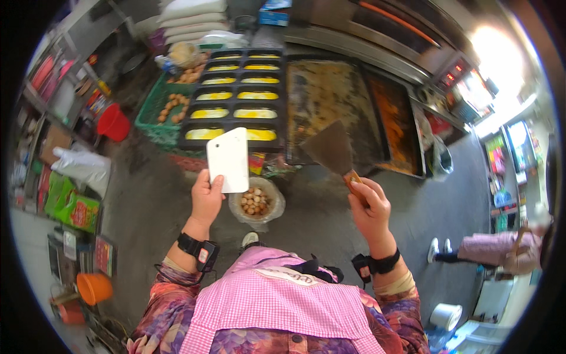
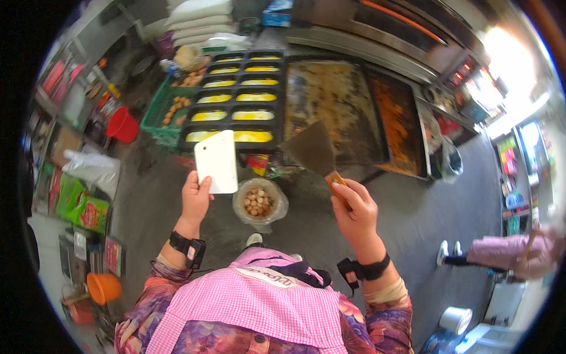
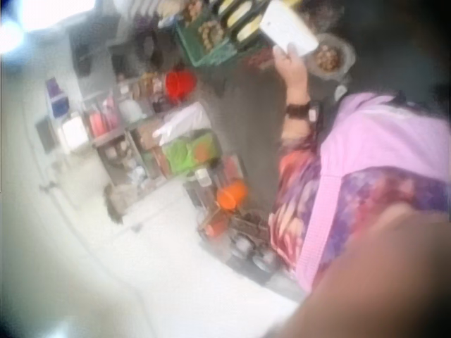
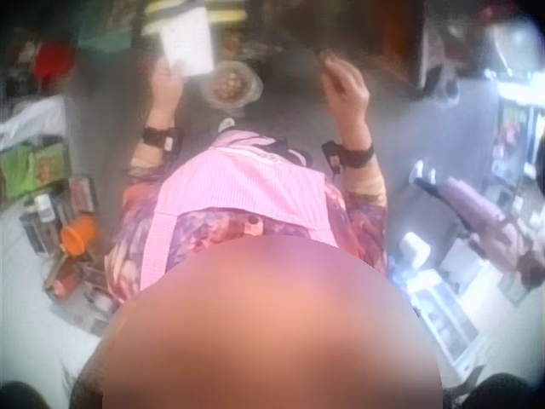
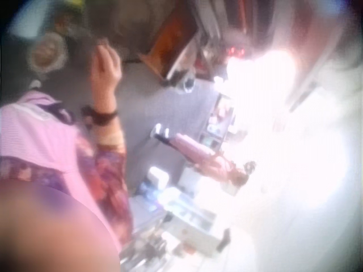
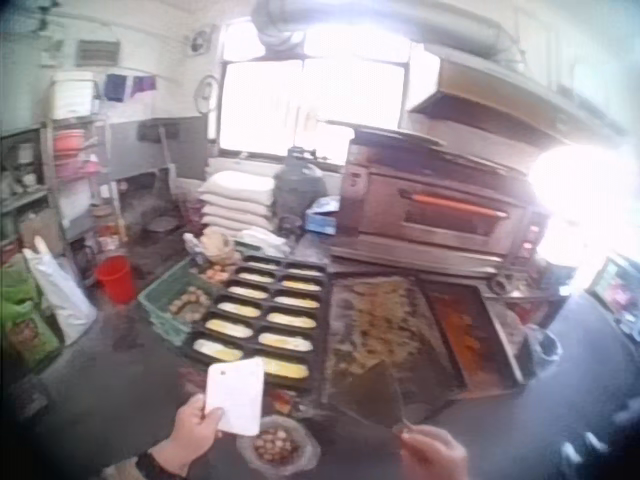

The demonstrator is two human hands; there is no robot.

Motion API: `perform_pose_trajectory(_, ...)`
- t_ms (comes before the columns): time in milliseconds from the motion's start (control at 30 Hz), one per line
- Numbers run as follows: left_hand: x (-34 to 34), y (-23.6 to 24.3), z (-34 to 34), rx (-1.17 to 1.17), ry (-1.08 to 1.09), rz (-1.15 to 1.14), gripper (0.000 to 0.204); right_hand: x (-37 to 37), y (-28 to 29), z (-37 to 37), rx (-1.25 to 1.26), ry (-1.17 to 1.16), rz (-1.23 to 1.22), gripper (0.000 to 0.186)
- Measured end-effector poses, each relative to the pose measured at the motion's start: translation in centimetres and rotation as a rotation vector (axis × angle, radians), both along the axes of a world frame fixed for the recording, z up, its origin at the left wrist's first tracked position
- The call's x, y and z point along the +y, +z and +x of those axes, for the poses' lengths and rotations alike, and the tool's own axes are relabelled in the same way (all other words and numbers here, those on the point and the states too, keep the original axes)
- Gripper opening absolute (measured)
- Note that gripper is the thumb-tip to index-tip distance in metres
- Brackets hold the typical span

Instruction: The person cooks orange batter on a flat griddle, flips and removes cooked pieces, then places them on a tray. They clean the griddle surface with a scraper and spatula, then crack eggs into a multi-cavity mold and spread the batter. The person also scrapes residue from the griddle into a container.

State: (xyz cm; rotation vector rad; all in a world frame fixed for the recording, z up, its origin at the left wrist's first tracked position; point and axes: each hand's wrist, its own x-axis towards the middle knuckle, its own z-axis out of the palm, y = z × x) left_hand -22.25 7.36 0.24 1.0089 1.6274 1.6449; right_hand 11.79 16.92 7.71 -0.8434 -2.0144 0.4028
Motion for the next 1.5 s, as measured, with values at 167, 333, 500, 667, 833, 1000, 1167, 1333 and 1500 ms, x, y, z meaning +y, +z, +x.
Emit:
perform_pose_trajectory(167, -5.0, -0.7, -6.9, -0.058, 0.084, 0.02, 0.007, -1.9, -0.2, -8.1, 0.063, 0.099, -0.287, 0.031)
perform_pose_trajectory(333, -11.6, -0.7, -16.7, -0.105, 0.249, -0.03, 0.007, -2.7, -1.4, -21.0, 0.084, 0.233, -0.394, 0.025)
perform_pose_trajectory(500, -19.4, -0.9, -28.5, -0.063, 0.402, -0.071, 0.006, -3.6, -3.4, -35.8, 0.148, 0.264, -0.826, 0.023)
perform_pose_trajectory(667, -24.3, -0.6, -36.3, -0.036, 0.567, -0.085, 0.006, -2.4, -3.7, -47.2, 0.239, 0.292, -1.217, 0.025)
perform_pose_trajectory(833, -24.6, -1.7, -40.4, -0.085, 0.602, -0.104, 0.007, -0.3, -4.3, -55.0, 0.396, 0.348, -1.346, 0.029)
perform_pose_trajectory(1000, -22.5, -2.4, -44.6, -0.058, 0.591, -0.116, 0.006, 2.6, -7.1, -61.2, 0.508, 0.275, -1.464, 0.032)
perform_pose_trajectory(1167, -18.2, -1.7, -50.7, -0.021, 0.573, -0.163, 0.006, 6.5, -9.7, -66.6, 0.565, 0.204, -1.55, 0.033)
perform_pose_trajectory(1333, -13.3, -2.4, -56.6, -0.058, 0.52, -0.196, 0.006, 9.0, -11.2, -69.9, 0.528, 0.156, -1.593, 0.036)
perform_pose_trajectory(1500, -8.2, -5.0, -62.2, -0.112, 0.388, -0.216, 0.006, 11.0, -12.9, -72.3, 0.319, 0.103, -1.598, 0.036)
